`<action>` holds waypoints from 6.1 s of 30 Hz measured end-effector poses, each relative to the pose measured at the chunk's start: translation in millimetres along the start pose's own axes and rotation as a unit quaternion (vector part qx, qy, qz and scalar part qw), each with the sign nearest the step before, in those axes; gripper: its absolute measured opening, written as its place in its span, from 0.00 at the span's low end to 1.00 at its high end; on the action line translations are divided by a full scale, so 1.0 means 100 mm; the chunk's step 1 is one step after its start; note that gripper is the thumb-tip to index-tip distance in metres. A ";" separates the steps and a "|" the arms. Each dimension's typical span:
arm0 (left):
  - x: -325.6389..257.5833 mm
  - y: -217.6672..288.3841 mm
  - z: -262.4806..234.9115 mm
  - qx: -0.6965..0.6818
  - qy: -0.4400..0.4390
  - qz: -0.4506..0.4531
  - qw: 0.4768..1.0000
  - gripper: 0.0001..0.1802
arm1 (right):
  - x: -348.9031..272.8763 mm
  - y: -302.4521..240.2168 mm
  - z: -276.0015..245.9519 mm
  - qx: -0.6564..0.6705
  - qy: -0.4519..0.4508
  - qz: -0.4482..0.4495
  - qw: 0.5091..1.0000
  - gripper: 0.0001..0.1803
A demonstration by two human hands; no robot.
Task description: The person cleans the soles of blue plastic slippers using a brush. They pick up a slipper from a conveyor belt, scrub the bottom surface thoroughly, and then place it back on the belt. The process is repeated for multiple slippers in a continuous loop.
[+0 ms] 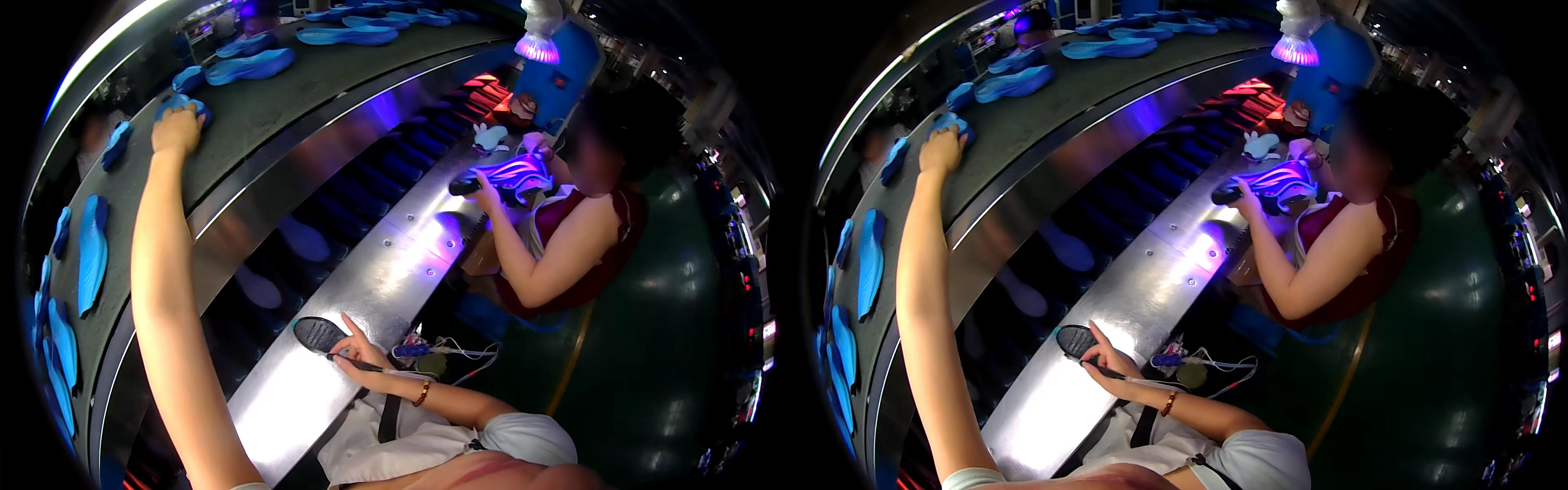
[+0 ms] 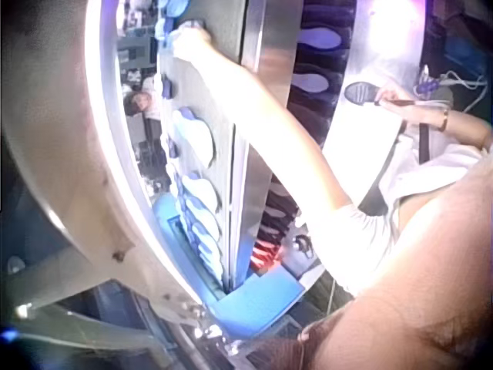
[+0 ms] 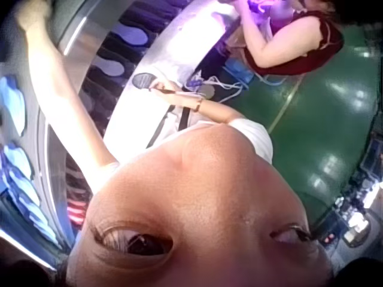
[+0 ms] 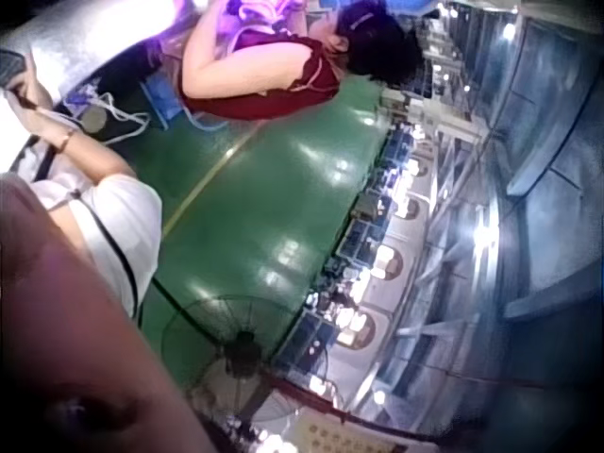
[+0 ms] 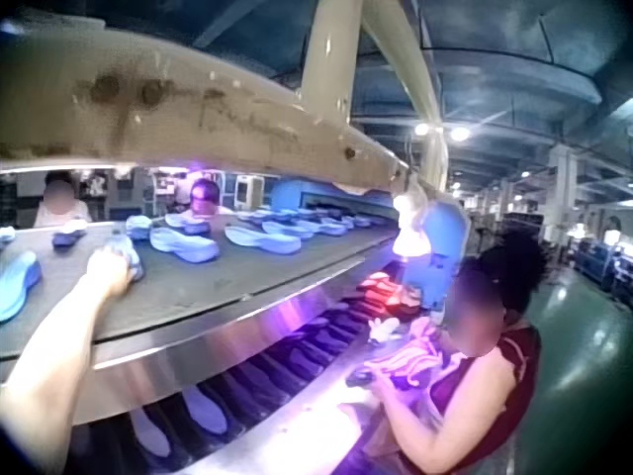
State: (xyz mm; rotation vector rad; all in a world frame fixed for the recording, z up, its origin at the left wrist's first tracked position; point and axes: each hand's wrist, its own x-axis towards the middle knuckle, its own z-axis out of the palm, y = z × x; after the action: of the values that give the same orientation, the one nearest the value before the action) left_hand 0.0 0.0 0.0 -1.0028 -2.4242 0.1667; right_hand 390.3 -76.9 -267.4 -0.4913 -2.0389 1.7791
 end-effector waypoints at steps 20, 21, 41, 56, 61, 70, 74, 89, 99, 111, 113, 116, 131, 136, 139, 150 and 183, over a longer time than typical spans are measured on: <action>-3.65 0.03 -0.09 -0.979 -0.019 -0.110 0.168 0.29 | -0.10 -0.10 -0.19 -0.095 0.049 -0.125 0.986 0.46; -3.76 -0.02 -0.04 -0.964 -0.049 -0.027 0.262 0.35 | -0.05 -0.13 -0.21 -0.107 0.044 -0.152 0.982 0.46; -5.15 0.61 0.47 -0.944 -0.214 -0.221 0.118 0.30 | 0.04 -0.42 0.35 -0.375 -0.095 -0.359 0.850 0.29; -4.96 0.79 0.32 -0.965 -0.120 -0.232 0.036 0.57 | 0.14 -0.37 0.41 0.365 -0.155 0.109 0.912 0.12; -4.96 0.85 0.25 -0.967 -0.108 -0.230 0.007 0.56 | 0.26 -0.41 0.46 0.336 -0.140 0.100 0.926 0.10; -4.94 1.01 0.43 -0.939 -0.062 -0.331 0.070 0.48 | 0.20 -0.72 0.66 0.005 -0.157 -0.085 0.984 0.09; -4.97 0.99 0.50 -0.917 -0.068 -0.361 0.157 0.46 | -0.05 -0.62 0.70 -0.104 -0.123 -0.225 0.961 0.11; -5.01 0.76 0.19 -0.958 -0.183 -0.216 0.042 0.53 | -0.12 -1.10 0.37 0.037 -0.173 -0.084 0.981 0.09; -4.91 0.66 0.04 -0.930 -0.097 -0.322 0.147 0.55 | -0.10 -1.13 0.27 0.025 -0.299 -0.087 0.950 0.08; -4.75 0.45 0.16 -0.950 0.121 -0.227 0.175 0.58 | -0.06 -1.10 0.16 0.043 -0.456 -0.267 0.848 0.12; -4.73 0.42 0.16 -0.952 0.148 -0.215 0.162 0.58 | -0.05 -1.05 0.14 0.053 -0.374 -0.220 0.900 0.12; -4.70 0.31 0.12 -0.959 0.146 -0.161 0.180 0.57 | -0.08 -1.00 0.12 0.021 -0.385 -0.182 0.905 0.12; -4.56 0.14 -0.14 -0.965 0.131 -0.174 0.143 0.58 | -0.13 -0.74 0.10 0.202 -0.343 -0.041 0.917 0.10; -4.71 0.51 -0.26 -0.966 0.079 -0.229 0.093 0.48 | -0.32 -0.86 0.32 0.411 -0.257 0.086 0.870 0.12; -4.83 0.48 -0.10 -0.982 0.025 -0.175 0.069 0.37 | -0.36 -1.01 0.25 0.206 -0.321 0.057 0.923 0.11; -4.81 0.10 -0.10 -0.938 -0.259 -0.209 0.098 0.30 | -0.10 -1.29 0.13 0.029 -0.508 -0.227 0.830 0.12; -4.99 0.08 0.26 -0.971 -0.020 -0.228 -0.069 0.43 | -0.15 -1.10 0.09 -0.025 -0.306 -0.134 0.942 0.11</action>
State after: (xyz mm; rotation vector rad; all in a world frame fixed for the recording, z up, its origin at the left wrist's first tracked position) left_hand 290.9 -336.6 -227.5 0.0423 0.2230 2.3514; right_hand 397.8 -106.3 -160.8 0.3713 -2.3999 1.8591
